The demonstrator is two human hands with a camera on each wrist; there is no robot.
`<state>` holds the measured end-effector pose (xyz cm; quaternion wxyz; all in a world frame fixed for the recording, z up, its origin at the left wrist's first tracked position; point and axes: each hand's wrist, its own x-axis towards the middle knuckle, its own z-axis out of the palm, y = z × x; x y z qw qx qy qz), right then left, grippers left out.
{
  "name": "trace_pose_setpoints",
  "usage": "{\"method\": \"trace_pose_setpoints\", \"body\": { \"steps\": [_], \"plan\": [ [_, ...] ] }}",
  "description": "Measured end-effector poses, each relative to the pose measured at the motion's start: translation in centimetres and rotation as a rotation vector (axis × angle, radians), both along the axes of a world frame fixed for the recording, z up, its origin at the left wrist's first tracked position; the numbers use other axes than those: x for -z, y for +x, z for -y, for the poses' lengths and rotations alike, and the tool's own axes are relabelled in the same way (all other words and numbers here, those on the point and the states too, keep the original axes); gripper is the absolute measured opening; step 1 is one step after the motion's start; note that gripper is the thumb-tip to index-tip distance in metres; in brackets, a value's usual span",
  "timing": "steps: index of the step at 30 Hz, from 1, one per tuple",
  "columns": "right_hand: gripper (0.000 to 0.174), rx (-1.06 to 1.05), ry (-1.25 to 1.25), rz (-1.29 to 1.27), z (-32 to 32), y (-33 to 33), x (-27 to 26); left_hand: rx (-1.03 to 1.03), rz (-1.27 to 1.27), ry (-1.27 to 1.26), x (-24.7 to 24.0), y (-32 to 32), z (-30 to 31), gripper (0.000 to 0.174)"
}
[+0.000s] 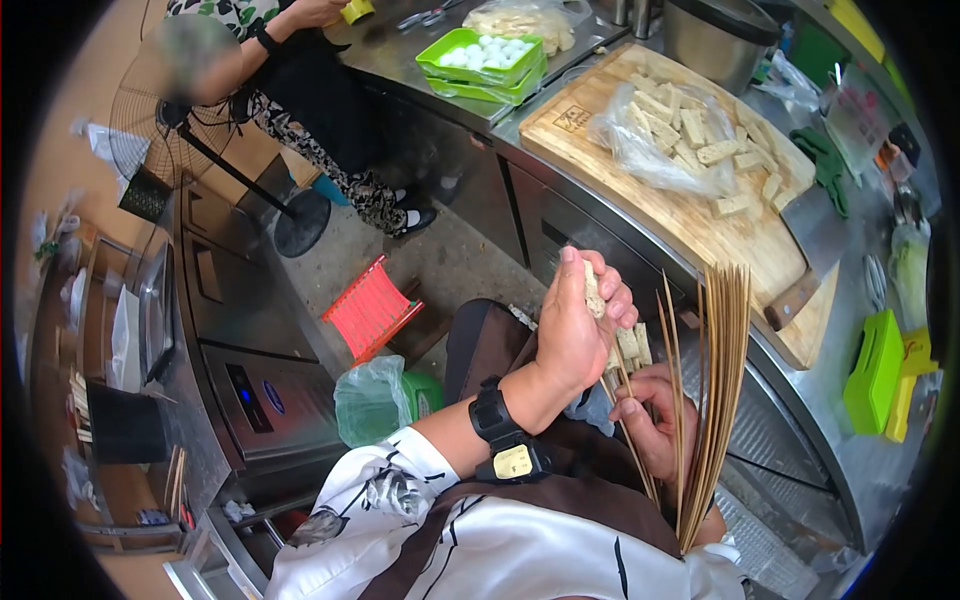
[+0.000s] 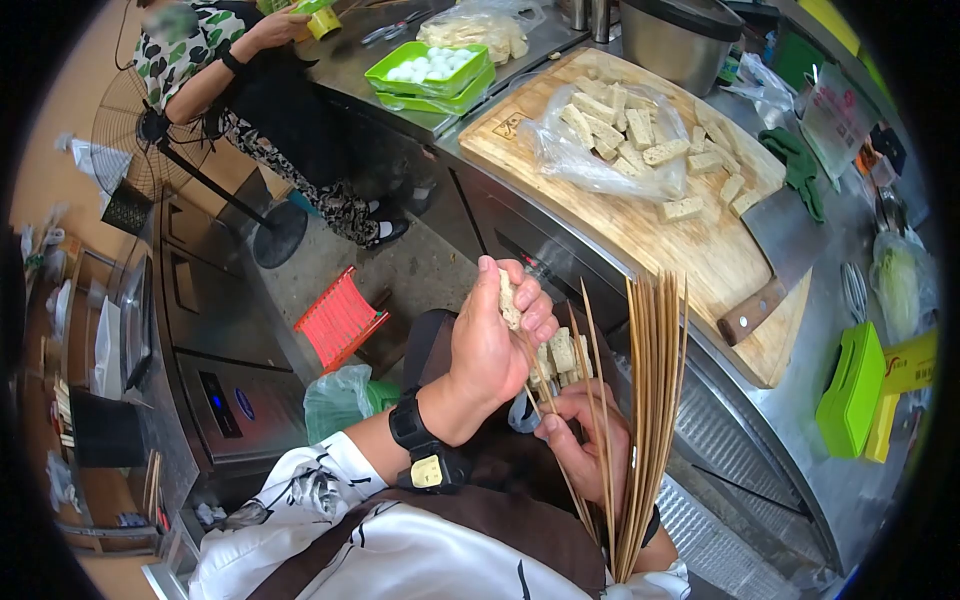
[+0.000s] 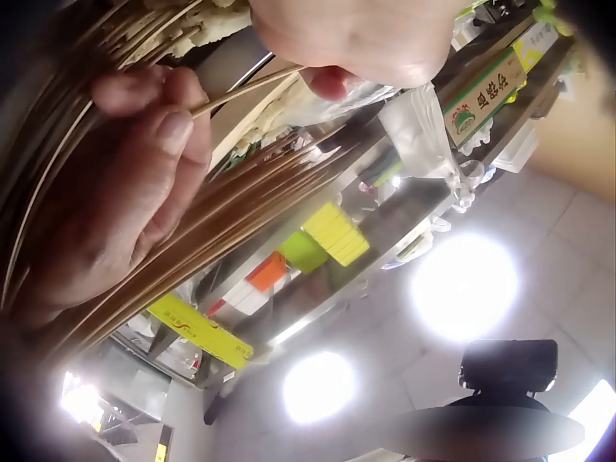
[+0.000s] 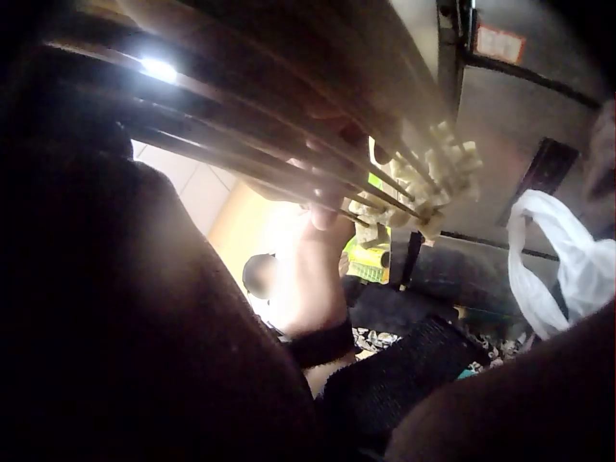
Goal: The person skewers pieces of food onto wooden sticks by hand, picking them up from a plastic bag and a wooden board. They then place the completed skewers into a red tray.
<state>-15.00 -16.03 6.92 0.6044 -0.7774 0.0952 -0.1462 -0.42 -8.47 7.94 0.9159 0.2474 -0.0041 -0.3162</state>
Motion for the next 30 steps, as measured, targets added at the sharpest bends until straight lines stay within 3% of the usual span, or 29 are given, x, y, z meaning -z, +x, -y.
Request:
{"method": "trace_pose_setpoints", "body": {
  "steps": [7, 24, 30],
  "plan": [
    [0.005, -0.049, -0.113, 0.056, 0.6, 0.0, -0.1, 0.025, 0.079, 0.051, -0.6, -0.7, 0.3, 0.035],
    [0.004, 0.052, 0.097, 0.056, 0.6, -0.3, 0.9, 0.056, 0.198, 0.107, -1.0, -2.9, 1.1, 0.033],
    [0.006, 0.029, 0.037, 0.098, 1.0, -0.4, 1.0, 0.055, 0.230, 0.154, -0.8, -3.9, 1.4, 0.033]
  ]
}}
